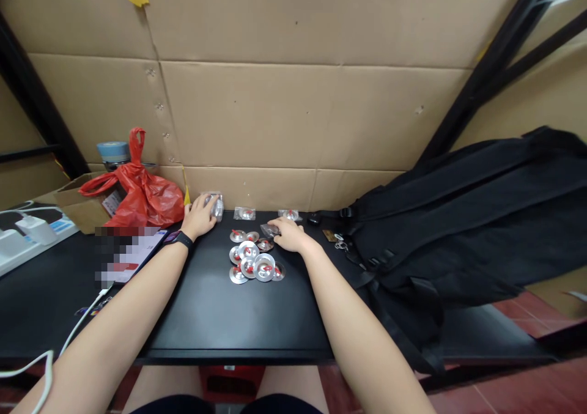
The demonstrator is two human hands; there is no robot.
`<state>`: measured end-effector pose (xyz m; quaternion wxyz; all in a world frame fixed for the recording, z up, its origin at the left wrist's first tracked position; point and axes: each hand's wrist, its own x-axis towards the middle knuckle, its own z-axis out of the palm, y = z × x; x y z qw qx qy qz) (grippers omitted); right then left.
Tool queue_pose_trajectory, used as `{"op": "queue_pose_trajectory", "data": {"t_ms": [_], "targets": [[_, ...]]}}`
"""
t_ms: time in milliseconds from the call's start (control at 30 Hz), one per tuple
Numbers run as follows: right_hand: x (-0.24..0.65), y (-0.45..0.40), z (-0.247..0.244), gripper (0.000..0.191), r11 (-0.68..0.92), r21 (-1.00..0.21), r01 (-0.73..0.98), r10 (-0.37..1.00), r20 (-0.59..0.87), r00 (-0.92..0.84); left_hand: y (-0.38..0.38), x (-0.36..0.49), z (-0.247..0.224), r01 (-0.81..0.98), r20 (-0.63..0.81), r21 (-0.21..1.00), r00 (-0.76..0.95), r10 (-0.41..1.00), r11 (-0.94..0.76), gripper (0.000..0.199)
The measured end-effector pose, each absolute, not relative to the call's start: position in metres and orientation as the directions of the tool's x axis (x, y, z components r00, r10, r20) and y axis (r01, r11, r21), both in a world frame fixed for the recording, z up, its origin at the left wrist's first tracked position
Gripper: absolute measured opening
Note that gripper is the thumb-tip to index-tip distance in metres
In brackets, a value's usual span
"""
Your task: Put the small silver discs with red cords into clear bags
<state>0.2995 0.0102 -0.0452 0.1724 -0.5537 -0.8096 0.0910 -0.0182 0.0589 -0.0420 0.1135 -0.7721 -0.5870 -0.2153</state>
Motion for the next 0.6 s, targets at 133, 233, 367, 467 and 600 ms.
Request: {"op": "queue_pose_trajectory", "data": {"t_ms": [133, 233, 367, 467, 600], "targets": [[0.2979, 0.0079, -0.0422, 0.052, 0.327, -0.332, 0.885, 0.945, 0.143, -0.295, 0.0564, -0.0168, -0.041, 0.964, 0.48, 0.047, 0.209, 0.852, -0.262, 0.067], [0.2986, 0.008, -0.0416, 0.051, 0.33, -0.333, 0.884, 0.944, 0.132, -0.302, 0.0572, -0.0176, -0.0411, 0.961, 0.464, 0.033, 0.229, 0.855, -0.276, 0.056], [0.2987, 0.0085, -0.0417, 0.045, 0.335, -0.327, 0.884, 0.941, 0.15, -0.302, 0.0614, -0.0207, -0.0452, 0.95, 0.398, 0.009, 0.283, 0.873, -0.313, 0.042], [0.2984, 0.0095, -0.041, 0.033, 0.318, -0.315, 0.894, 0.946, 0.166, -0.278, 0.0632, -0.0224, -0.0493, 0.949, 0.354, 0.013, 0.291, 0.889, -0.315, 0.037], [0.301, 0.0127, -0.0402, 0.026, 0.332, -0.386, 0.861, 0.938, 0.235, -0.256, 0.0583, -0.0222, -0.0496, 0.948, 0.34, 0.045, 0.282, 0.897, -0.315, 0.04]]}}
